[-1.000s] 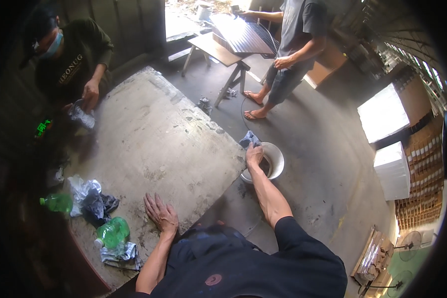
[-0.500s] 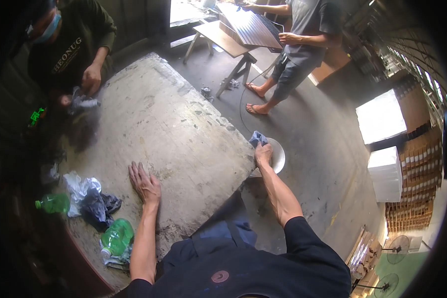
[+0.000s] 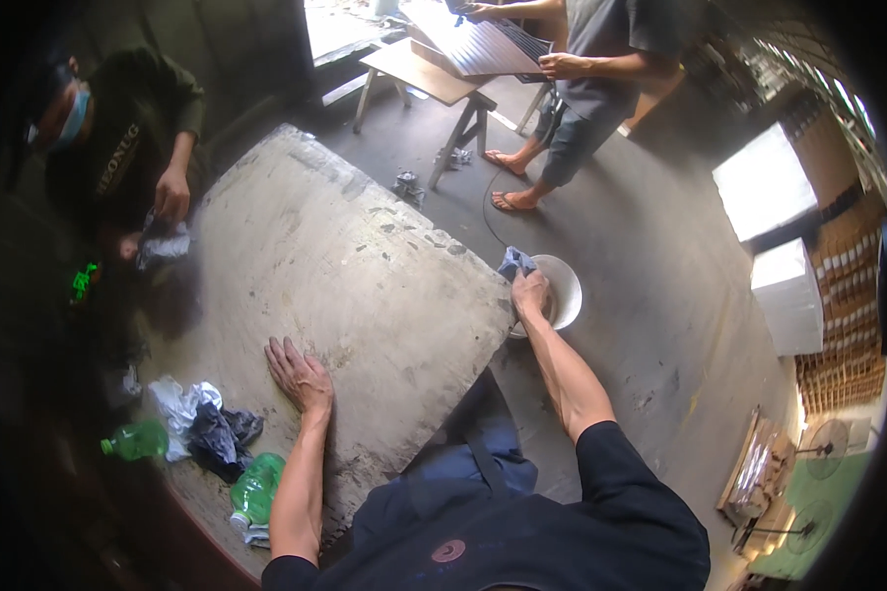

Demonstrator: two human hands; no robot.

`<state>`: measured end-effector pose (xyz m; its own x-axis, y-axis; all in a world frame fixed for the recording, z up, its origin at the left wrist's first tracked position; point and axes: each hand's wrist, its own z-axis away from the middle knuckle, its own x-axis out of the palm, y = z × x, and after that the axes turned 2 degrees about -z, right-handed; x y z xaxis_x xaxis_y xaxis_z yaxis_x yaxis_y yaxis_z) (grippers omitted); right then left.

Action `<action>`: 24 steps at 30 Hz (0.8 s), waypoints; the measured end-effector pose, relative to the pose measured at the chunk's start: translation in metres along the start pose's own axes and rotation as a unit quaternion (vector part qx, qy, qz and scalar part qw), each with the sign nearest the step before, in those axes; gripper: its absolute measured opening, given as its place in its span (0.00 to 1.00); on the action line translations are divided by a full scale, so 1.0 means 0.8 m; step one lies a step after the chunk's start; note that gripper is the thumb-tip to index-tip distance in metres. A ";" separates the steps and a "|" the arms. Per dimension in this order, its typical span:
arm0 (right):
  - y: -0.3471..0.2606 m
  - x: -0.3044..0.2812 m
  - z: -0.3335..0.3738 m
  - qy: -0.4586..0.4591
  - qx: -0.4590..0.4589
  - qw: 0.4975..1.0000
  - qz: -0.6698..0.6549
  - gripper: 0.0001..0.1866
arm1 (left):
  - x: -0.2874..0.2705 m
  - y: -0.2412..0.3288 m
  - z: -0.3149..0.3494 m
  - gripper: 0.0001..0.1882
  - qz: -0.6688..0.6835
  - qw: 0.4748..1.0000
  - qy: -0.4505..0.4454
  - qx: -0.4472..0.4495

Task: The person wipes a slatted wooden panel with a dark cloth, cleaning between the slats and over the surface, then rinses the cloth in a bucket and continues cleaning.

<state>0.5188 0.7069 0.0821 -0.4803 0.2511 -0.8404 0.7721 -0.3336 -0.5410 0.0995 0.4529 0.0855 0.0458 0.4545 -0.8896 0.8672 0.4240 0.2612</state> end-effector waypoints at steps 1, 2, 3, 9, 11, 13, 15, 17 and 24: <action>0.003 0.001 0.000 0.004 0.009 1.000 -0.005 0.24 | 0.002 0.000 -0.001 0.29 0.004 1.000 -0.001 0.004; 0.004 0.002 -0.001 0.019 0.003 1.000 -0.021 0.24 | 0.005 0.001 -0.002 0.29 -0.006 1.000 0.000 -0.002; 0.005 0.004 0.000 0.035 -0.005 0.999 -0.037 0.24 | 0.006 -0.001 -0.003 0.29 -0.009 1.000 0.001 -0.001; 0.004 0.016 -0.004 0.016 0.006 0.998 -0.052 0.25 | 0.008 -0.022 -0.011 0.31 -0.002 0.999 -0.003 0.046; 0.013 0.016 -0.004 -0.005 0.020 1.000 -0.017 0.21 | 0.005 -0.029 -0.018 0.31 0.019 0.998 -0.022 0.058; 0.014 0.017 -0.008 -0.023 0.027 0.999 0.000 0.22 | 0.004 -0.036 -0.031 0.31 0.008 0.997 -0.037 0.071; 0.013 0.019 -0.004 -0.031 0.017 0.999 -0.008 0.22 | -0.001 -0.045 -0.041 0.32 -0.006 0.997 -0.037 0.073; 0.015 0.015 -0.006 -0.036 0.010 0.999 -0.005 0.22 | -0.004 -0.040 -0.038 0.31 -0.022 0.997 -0.036 0.059; 0.016 0.017 -0.007 -0.002 -0.012 1.000 -0.021 0.23 | 0.000 -0.034 -0.038 0.31 -0.008 0.998 -0.024 0.051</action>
<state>0.5247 0.7114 0.0640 -0.5142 0.2603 -0.8172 0.7614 -0.3001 -0.5746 0.0610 0.4652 0.0898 0.0523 0.4099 -0.9106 0.9141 0.3475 0.2089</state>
